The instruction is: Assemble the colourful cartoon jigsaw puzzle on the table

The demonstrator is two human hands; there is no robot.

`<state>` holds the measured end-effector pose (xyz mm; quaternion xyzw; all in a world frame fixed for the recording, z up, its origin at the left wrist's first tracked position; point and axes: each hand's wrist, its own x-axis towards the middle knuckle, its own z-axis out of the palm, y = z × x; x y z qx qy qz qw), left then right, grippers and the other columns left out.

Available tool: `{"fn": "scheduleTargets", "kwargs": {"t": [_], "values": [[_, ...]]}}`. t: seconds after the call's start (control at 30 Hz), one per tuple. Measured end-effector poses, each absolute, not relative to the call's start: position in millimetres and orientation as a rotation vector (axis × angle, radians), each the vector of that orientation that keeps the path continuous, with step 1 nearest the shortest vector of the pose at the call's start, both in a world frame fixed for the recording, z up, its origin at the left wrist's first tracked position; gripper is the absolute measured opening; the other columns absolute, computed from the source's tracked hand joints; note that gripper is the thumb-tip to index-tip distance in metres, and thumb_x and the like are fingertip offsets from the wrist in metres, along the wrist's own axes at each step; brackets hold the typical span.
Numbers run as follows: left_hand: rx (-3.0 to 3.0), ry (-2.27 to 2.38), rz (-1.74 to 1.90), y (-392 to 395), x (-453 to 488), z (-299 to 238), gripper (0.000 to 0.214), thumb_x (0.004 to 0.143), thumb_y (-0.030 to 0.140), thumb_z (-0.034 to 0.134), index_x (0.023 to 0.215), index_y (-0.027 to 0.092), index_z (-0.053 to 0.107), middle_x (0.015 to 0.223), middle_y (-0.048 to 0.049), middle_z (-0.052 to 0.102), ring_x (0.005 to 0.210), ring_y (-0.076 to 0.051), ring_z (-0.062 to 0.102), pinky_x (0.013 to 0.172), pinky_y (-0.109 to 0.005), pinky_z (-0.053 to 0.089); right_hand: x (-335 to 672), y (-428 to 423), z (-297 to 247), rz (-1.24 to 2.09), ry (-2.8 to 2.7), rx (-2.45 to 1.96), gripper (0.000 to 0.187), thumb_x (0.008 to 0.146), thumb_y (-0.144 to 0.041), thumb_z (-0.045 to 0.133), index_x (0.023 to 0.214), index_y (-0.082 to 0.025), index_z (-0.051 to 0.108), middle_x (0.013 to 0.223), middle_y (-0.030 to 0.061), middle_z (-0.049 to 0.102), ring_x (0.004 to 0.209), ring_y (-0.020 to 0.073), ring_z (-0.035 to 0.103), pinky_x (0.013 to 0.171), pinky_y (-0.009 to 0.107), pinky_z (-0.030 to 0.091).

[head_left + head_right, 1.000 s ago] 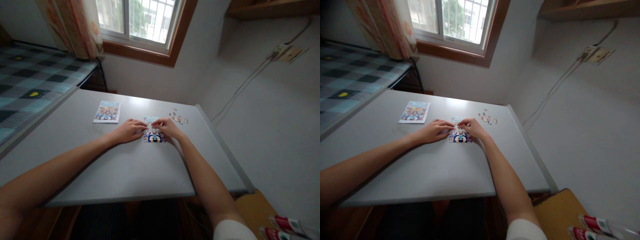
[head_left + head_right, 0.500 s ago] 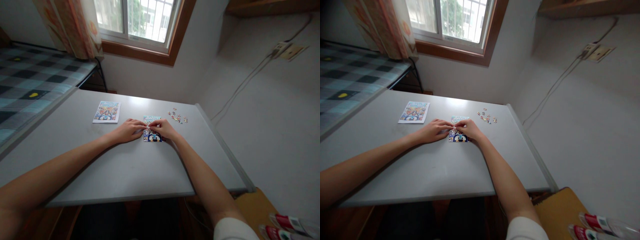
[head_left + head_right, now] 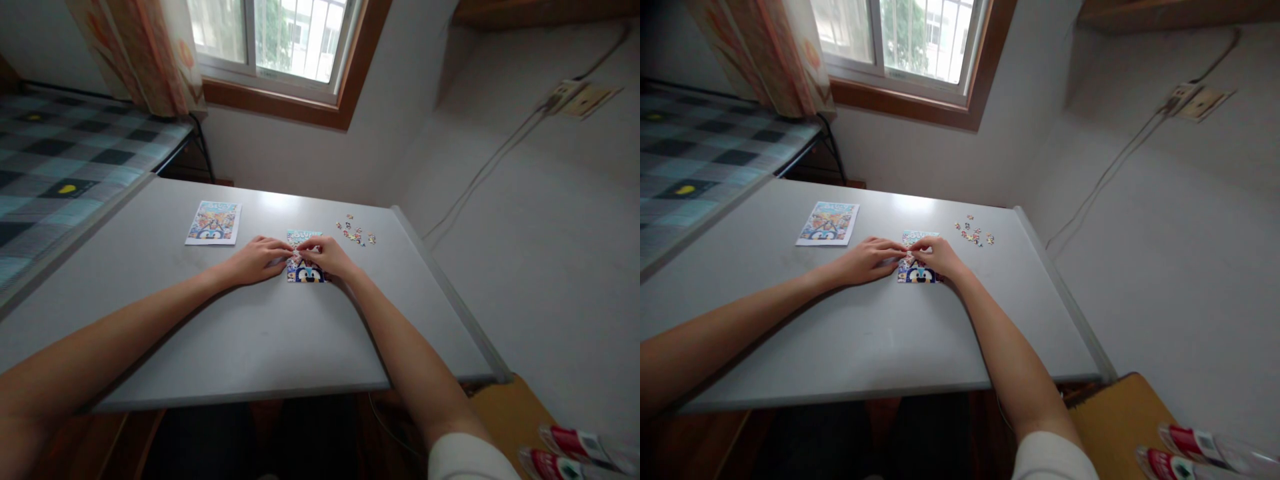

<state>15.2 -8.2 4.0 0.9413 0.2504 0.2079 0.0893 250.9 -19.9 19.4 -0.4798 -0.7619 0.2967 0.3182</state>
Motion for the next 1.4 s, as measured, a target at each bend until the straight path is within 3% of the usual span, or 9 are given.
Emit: {"fn": "scheduleTargets", "kwargs": {"t": [0.17, 0.53, 0.83, 1.17, 1.4], "values": [[2.795, 0.757, 0.6, -9, 15, 6, 0.035, 0.1, 0.037, 0.044, 0.122, 0.025, 0.068, 0.128, -0.0056, 0.067, 0.118, -0.023, 0.061, 0.102, -0.041, 0.039, 262, -17, 28, 0.644, -1.983, -1.331, 0.012, 0.082, -0.02, 0.067, 0.086, -0.017, 0.078, 0.089, 0.0065, 0.075, 0.082, 0.0159, 0.063, 0.077, 0.029, 0.047], [2.79, 0.715, 0.623, -9, 15, 7, 0.035, 0.101, 0.039, 0.043, 0.122, 0.026, 0.068, 0.126, -0.0065, 0.068, 0.116, -0.023, 0.062, 0.101, -0.043, 0.04, 260, -22, 24, 0.72, -2.12, -1.326, 0.01, 0.079, -0.027, 0.072, 0.081, -0.018, 0.076, 0.082, 0.0042, 0.069, 0.076, 0.015, 0.059, 0.072, 0.029, 0.046], [2.827, 0.697, 0.586, -10, 14, 9, 0.036, 0.103, 0.04, 0.04, 0.12, 0.027, 0.069, 0.128, -0.0064, 0.067, 0.116, -0.023, 0.062, 0.101, -0.041, 0.039, 256, -23, 24, 0.734, -2.148, -1.311, 0.005, 0.077, -0.022, 0.074, 0.074, -0.018, 0.075, 0.077, 0.0027, 0.066, 0.074, 0.0141, 0.056, 0.07, 0.027, 0.044], [2.874, 0.672, 0.559, -9, 13, 7, 0.034, 0.101, 0.041, 0.046, 0.126, 0.032, 0.067, 0.13, -0.0064, 0.064, 0.119, -0.024, 0.059, 0.102, -0.043, 0.038, 253, -21, 18, 0.559, -2.222, -1.329, 0.006, 0.078, -0.016, 0.074, 0.073, -0.02, 0.075, 0.079, 0.0034, 0.068, 0.087, 0.0183, 0.056, 0.088, 0.034, 0.041], [2.895, 0.67, 0.553, -11, 14, 9, 0.034, 0.101, 0.042, 0.045, 0.125, 0.03, 0.067, 0.128, -0.0066, 0.065, 0.117, -0.024, 0.06, 0.102, -0.041, 0.037, 263, -18, 25, 0.66, -2.176, -1.286, 0.004, 0.078, -0.02, 0.073, 0.074, -0.019, 0.075, 0.078, 0.003, 0.068, 0.078, 0.0161, 0.058, 0.082, 0.032, 0.044]]}}
